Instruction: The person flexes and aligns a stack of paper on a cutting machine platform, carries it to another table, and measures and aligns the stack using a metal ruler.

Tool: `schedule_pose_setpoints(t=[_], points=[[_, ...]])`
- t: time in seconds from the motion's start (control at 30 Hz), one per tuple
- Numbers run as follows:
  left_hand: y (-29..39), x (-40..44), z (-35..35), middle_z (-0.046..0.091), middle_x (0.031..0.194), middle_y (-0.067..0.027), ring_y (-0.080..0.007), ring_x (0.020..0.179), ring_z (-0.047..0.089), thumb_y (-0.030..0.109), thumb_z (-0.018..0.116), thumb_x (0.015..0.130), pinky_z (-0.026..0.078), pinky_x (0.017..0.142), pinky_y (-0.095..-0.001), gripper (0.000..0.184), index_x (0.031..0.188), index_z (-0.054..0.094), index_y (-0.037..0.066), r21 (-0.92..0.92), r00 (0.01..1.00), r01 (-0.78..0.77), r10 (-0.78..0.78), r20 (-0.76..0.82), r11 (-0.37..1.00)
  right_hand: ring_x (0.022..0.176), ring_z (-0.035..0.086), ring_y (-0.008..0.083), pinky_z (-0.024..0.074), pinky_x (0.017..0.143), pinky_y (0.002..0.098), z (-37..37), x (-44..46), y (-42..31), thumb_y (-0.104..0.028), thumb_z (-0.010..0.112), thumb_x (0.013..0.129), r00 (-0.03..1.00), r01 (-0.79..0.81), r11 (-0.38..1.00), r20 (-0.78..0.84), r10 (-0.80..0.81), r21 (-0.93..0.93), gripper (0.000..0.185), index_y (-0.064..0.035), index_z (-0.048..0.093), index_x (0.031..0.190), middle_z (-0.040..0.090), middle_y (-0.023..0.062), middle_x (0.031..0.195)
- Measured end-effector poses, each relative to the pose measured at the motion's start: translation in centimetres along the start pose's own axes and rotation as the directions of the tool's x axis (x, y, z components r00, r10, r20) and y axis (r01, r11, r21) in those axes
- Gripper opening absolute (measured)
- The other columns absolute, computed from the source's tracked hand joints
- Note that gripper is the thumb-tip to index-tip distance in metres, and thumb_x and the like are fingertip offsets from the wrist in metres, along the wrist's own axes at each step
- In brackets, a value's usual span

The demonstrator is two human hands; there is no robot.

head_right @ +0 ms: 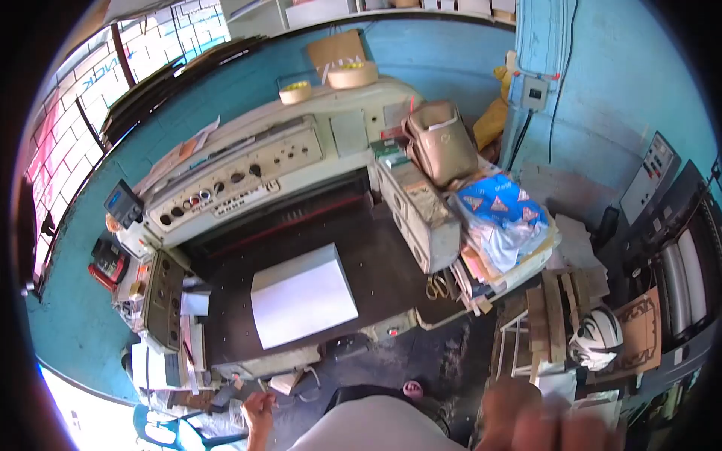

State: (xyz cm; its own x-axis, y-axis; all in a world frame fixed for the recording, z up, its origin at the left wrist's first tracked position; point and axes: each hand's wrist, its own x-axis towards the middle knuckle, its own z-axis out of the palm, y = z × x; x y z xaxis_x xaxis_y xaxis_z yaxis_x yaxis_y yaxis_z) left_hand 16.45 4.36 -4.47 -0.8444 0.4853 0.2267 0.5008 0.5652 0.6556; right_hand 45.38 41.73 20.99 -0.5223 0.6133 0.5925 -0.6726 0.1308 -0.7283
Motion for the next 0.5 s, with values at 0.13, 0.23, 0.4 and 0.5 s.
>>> schedule_pose_setpoints(t=[0.13, 0.23, 0.4, 0.5], points=[[0.0, 1.0, 2.2, 0.069, 0.071, -0.011, -0.0205, 0.065, 0.069, -0.002, 0.064, 0.08, 0.053, 0.062, -0.0311, 0.006, 0.081, 0.07, 0.0, -0.26, 0.996, 0.089, -0.088, 0.016, 0.962, 0.114, 0.057, 0.0256, 0.0413, 0.104, 0.0379, 4.3, -0.1, 1.3, -0.02, 0.045, 0.099, 0.972, -0.031, 1.0, 0.232, 0.031, -0.004, 0.039, 0.0061, 0.053, 0.127, 0.06, 0.0178, 0.123], [-0.8, -0.6, 1.7, 0.07, 0.076, -0.0125, -0.0215, 0.069, 0.071, -0.004, 0.062, 0.081, 0.054, 0.065, -0.0307, 0.012, 0.087, 0.071, -0.001, -0.169, 0.997, 0.059, -0.049, 0.059, 0.984, 0.111, 0.058, 0.0257, 0.0415, 0.104, 0.0377, 5.8, -0.3, 1.1, -0.022, 0.044, 0.099, 0.962, 0.0, 1.0, 0.274, -0.007, 0.023, 0.039, 0.0061, 0.054, 0.124, 0.06, 0.0184, 0.121], [1.3, -1.5, 2.1, 0.071, 0.077, -0.0132, -0.0218, 0.071, 0.071, -0.004, 0.061, 0.082, 0.054, 0.065, -0.0309, 0.014, 0.09, 0.071, 0.001, -0.229, 0.995, 0.076, -0.06, 0.077, 0.971, 0.107, 0.059, 0.026, 0.0417, 0.103, 0.0375, 6.8, -1.2, 0.2, -0.025, 0.043, 0.099, 0.941, 0.059, 0.994, 0.329, -0.086, 0.09, 0.04, 0.0061, 0.055, 0.12, 0.061, 0.0192, 0.118], [-1.0, -3.7, 4.8, 0.07, 0.076, -0.0122, -0.0203, 0.068, 0.07, -0.004, 0.061, 0.083, 0.054, 0.064, -0.0312, 0.013, 0.089, 0.071, 0.0, -0.236, 0.996, 0.058, -0.041, 0.077, 0.97, 0.105, 0.059, 0.0262, 0.0418, 0.102, 0.0374, 8.1, -1.9, -0.2, -0.027, 0.042, 0.099, 0.908, 0.04, 0.985, 0.405, -0.107, 0.169, 0.04, 0.0061, 0.055, 0.117, 0.061, 0.0198, 0.115]])
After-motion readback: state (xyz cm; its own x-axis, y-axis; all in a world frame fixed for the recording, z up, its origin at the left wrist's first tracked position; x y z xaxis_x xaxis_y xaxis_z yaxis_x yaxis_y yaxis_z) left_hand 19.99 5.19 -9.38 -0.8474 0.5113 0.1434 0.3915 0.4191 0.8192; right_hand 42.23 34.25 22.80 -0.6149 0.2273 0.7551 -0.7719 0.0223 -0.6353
